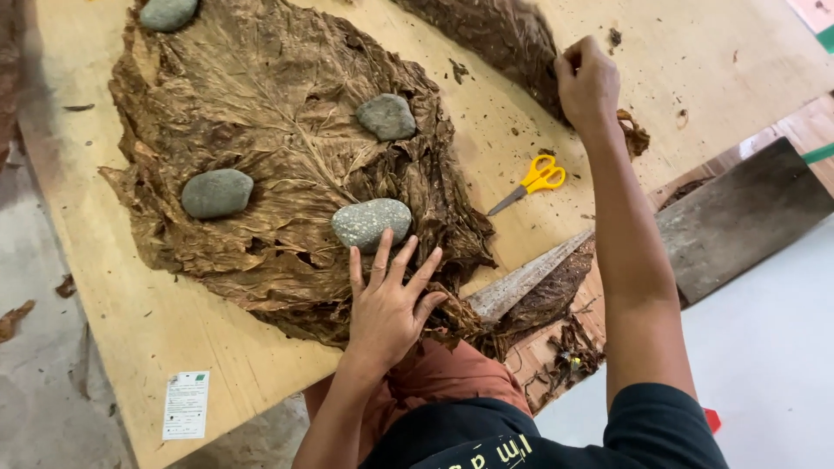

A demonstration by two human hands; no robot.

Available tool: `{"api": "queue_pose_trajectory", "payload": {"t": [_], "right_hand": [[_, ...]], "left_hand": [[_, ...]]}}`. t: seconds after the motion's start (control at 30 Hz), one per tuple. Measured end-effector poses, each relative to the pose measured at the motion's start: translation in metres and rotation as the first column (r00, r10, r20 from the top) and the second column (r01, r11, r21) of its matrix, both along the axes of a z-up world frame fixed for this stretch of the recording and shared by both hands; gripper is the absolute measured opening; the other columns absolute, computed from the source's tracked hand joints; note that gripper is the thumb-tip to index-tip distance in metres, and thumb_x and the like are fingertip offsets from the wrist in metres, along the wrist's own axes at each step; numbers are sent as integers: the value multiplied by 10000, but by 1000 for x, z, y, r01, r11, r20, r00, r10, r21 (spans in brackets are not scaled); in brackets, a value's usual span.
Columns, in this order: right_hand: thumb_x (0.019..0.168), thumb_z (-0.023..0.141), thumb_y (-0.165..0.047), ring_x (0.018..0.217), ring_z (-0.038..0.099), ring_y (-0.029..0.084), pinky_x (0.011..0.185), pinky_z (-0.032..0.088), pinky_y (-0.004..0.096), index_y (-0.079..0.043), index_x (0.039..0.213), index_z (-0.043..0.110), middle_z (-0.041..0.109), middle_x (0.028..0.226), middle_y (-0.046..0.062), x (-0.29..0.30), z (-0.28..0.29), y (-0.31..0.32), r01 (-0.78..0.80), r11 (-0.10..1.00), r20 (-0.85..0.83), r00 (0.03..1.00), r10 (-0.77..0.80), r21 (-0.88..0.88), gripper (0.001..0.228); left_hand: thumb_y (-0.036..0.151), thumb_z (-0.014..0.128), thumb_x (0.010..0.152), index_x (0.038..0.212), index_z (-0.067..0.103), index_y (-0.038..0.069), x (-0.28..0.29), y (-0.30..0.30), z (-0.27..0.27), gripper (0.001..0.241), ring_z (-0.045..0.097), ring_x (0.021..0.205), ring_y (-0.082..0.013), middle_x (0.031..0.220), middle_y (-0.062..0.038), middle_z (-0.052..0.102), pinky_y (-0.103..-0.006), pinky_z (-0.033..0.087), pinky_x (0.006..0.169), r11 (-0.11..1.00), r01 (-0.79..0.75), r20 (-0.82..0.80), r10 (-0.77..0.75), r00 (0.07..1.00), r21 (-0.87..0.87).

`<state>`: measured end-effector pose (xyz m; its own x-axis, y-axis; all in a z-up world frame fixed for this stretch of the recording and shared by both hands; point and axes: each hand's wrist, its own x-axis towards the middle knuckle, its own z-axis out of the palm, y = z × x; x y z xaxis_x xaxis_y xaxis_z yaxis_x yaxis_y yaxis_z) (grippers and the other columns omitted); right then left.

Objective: Spreading out and flattening large dried leaves on a wooden board using stones as weights and smoothing tools

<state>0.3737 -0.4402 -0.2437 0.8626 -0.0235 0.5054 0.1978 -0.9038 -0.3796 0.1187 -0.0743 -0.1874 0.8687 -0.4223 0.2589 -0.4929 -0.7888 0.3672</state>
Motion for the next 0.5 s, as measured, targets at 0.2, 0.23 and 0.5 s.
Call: {"api": "queue_pose_trajectory", "payload": {"t": [0.2,0.23,0.5], "right_hand": [[982,593,13,628,587,209,554,502,314,24,966,490,616,795,134,-20,32,20,-53,992,25,998,50,116,105],[982,593,13,628,587,209,554,502,314,24,966,490,616,795,134,-23,37,24,-52,992,20,999,50,116,105],[943,568,-190,1099,569,258,887,423,471,-335,1355,515,666,1115,44,-100,41,116,-233,887,-339,936,94,-398,440]], "left_hand": [[452,543,879,1324,543,210,8,-2,18,507,231,1384,-402,1403,-99,486,-695,15,1060,993,50,-153,-66,986,-104],[452,543,879,1324,543,210,16,-9,33,507,231,1384,-402,1403,-99,486,-695,15,1060,993,50,-158,-66,985,-105],[250,510,975,1513,122,40,135,-87,20,696,279,1380,-441,1482,-291,220,-508,286,1124,332,-614,-693,-440,571,-717]]}}
